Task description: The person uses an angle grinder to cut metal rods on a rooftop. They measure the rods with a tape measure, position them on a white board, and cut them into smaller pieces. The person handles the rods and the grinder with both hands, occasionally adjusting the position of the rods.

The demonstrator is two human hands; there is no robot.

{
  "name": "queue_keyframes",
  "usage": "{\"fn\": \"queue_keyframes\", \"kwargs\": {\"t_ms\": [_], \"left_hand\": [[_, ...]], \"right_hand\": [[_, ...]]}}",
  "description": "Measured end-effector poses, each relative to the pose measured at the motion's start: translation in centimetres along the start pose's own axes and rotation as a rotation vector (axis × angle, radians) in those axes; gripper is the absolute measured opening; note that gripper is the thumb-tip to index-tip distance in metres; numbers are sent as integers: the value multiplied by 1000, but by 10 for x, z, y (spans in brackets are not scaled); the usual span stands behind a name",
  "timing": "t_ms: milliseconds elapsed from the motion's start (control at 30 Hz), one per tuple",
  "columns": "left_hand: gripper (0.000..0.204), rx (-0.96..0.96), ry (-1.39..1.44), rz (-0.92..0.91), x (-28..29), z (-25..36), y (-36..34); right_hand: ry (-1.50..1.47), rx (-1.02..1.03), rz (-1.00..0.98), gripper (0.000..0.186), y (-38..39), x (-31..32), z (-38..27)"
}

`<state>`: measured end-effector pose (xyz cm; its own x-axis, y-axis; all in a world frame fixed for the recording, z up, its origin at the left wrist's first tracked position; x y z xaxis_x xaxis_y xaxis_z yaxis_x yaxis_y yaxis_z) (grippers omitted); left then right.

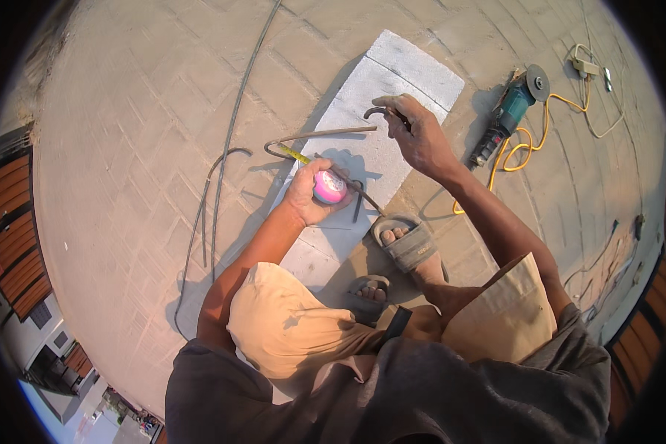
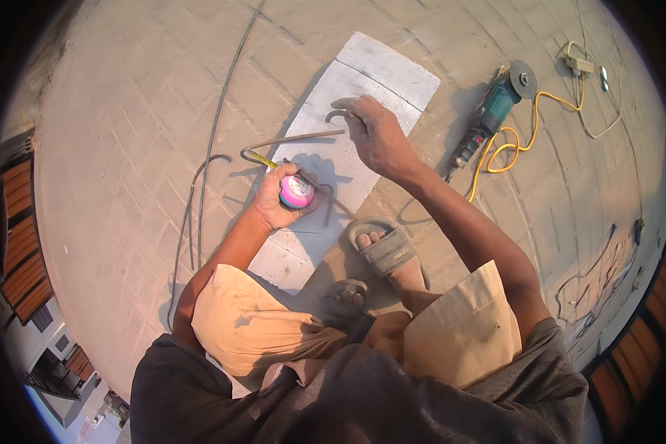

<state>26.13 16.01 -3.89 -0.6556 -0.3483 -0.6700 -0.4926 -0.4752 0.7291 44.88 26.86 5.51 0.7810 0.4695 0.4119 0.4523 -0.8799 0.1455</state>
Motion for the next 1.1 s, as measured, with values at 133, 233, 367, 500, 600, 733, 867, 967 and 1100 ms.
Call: {"fn": "queue_keyframes", "kwargs": {"t_ms": [133,233,367,500,600,733,867,967,1100], "left_hand": [[20,34,-3,-26,16,4,-11],[20,13,36,-63,18,3,-10],[19,-54,78,-14,23,-5,5],[21,-71,53,84,27,-10,18],[23,-119,65,138,30,1,27],[19,-85,26,46,22,19,24],[21,-11,-30,-3,-6,39,-2],[21,35,-220,17,-44,52,-39],[24,81,-422,91,-82,61,-80]], "right_hand": [[364,243,-50,32,-56,-41,-23],[423,99,-344,50,-76,-88,12],[394,-63,-480,59,-72,-107,12],[534,-44,-456,45,-72,-122,16],[512,16,-395,40,-68,-120,6],[326,73,-286,53,-57,-71,6],[136,-80,-106,65,-17,2,-2],[125,-103,11,66,14,19,31],[135,-81,134,58,34,7,67]]}}
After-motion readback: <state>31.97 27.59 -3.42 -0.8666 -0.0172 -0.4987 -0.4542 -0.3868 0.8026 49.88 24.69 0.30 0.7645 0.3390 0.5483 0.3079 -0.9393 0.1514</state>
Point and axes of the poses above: each hand's wrist, its own y-axis away from the middle knuckle, its own x-axis out of the back of the hand, z = x × y, the point moved 7 cm from there along -y, towards the middle knuckle, and after that the axes turned 11 degrees about -z, right-handed, at the moved point
